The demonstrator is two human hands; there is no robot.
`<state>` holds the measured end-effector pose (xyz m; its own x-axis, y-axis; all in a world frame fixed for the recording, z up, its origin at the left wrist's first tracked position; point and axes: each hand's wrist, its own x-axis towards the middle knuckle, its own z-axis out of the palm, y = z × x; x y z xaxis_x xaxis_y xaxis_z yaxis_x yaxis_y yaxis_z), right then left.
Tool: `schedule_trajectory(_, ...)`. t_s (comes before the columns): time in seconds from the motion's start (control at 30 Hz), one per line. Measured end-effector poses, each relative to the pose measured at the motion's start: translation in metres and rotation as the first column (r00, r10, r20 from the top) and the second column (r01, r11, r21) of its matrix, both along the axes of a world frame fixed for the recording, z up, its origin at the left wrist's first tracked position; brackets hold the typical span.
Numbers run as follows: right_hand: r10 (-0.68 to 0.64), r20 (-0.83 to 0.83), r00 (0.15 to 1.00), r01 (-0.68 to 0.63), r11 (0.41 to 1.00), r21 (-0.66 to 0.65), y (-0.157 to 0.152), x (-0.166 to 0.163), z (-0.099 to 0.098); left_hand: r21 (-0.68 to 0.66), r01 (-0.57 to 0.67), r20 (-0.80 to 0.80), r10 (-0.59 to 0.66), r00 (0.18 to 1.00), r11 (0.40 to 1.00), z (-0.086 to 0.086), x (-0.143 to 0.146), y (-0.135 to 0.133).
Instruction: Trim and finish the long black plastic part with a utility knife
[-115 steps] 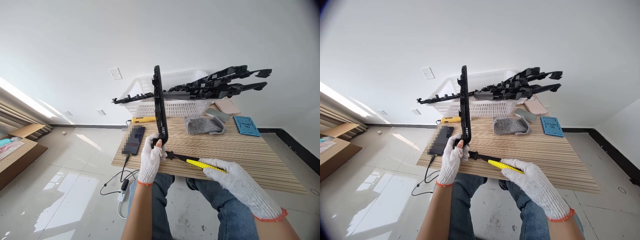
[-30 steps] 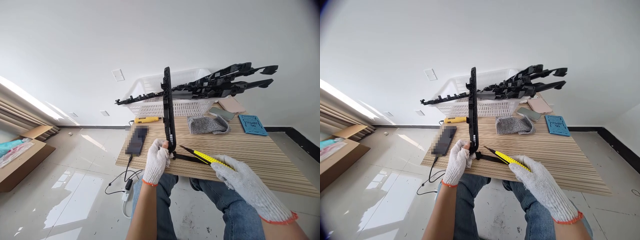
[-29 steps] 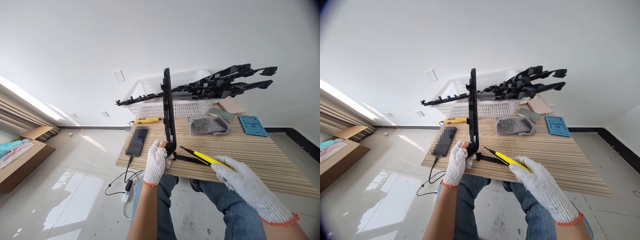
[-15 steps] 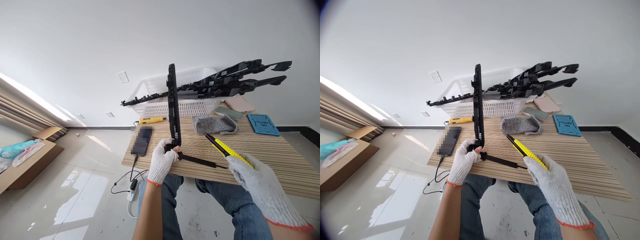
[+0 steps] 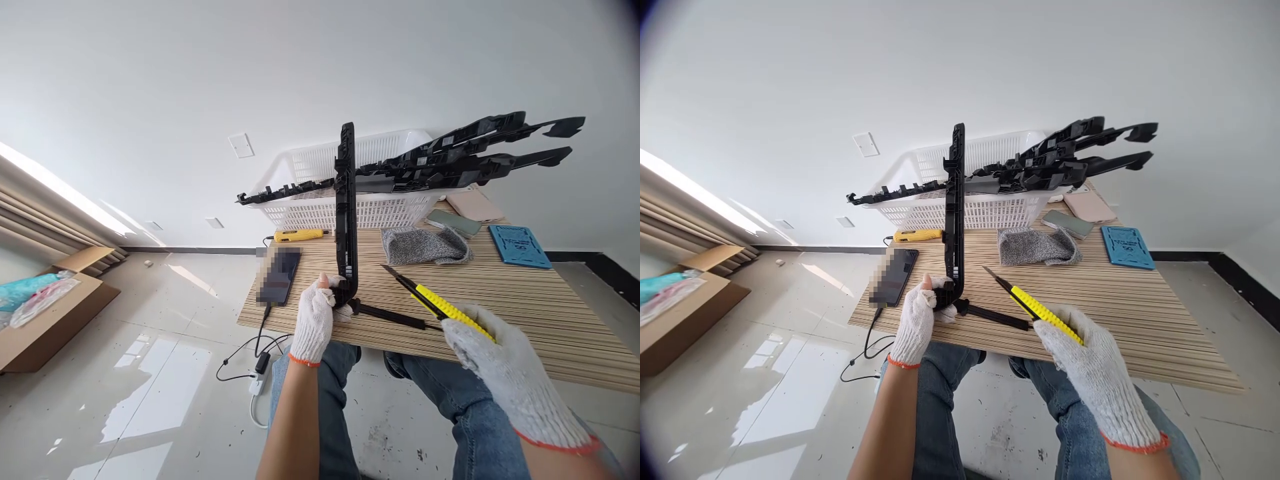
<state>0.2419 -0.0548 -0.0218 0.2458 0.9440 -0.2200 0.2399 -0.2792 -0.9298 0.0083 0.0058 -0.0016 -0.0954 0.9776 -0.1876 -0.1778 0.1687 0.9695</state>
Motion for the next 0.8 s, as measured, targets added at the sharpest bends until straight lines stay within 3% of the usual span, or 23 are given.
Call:
schedule_trajectory(0.17, 0.204, -0.013, 0.979, -0.204, 0.972, -0.113, 0.008, -0.013, 0.015, -0.057, 0.082, 0.070, -0.078, 0.994, 0.995, -0.002, 0.000, 0.002)
schedule_trajectory(0.3, 0.086, 0.024, 0.996, -0.083, 0.992, -0.099, 0.023, -0.013, 0.020, -0.113, 0.089, 0.142, -0.073, 0.987, 0.990, 0.003, -0.001, 0.004)
schedule_trajectory(0.47, 0.215, -0.124, 0.969, -0.230, 0.965, -0.125, 0.033, -0.006, 0.018, -0.139, 0.082, 0.162, -0.059, 0.985, 0.987, 0.006, -0.001, 0.006)
schedule_trajectory(0.57, 0.097, -0.121, 0.988, -0.106, 0.992, -0.069, 0.038, -0.006, 0.018, -0.134, 0.085, 0.168, -0.062, 0.984, 0.987, 0.007, 0.000, 0.005)
schedule_trajectory(0.7, 0.310, -0.110, 0.944, -0.324, 0.934, -0.148, 0.048, -0.007, 0.021, -0.160, 0.083, 0.176, -0.055, 0.983, 0.984, 0.008, 0.000, 0.005)
schedule_trajectory(0.8, 0.255, -0.122, 0.959, -0.263, 0.963, -0.052, 0.056, -0.007, 0.023, -0.155, 0.083, 0.173, -0.055, 0.983, 0.984, 0.008, -0.001, 0.006)
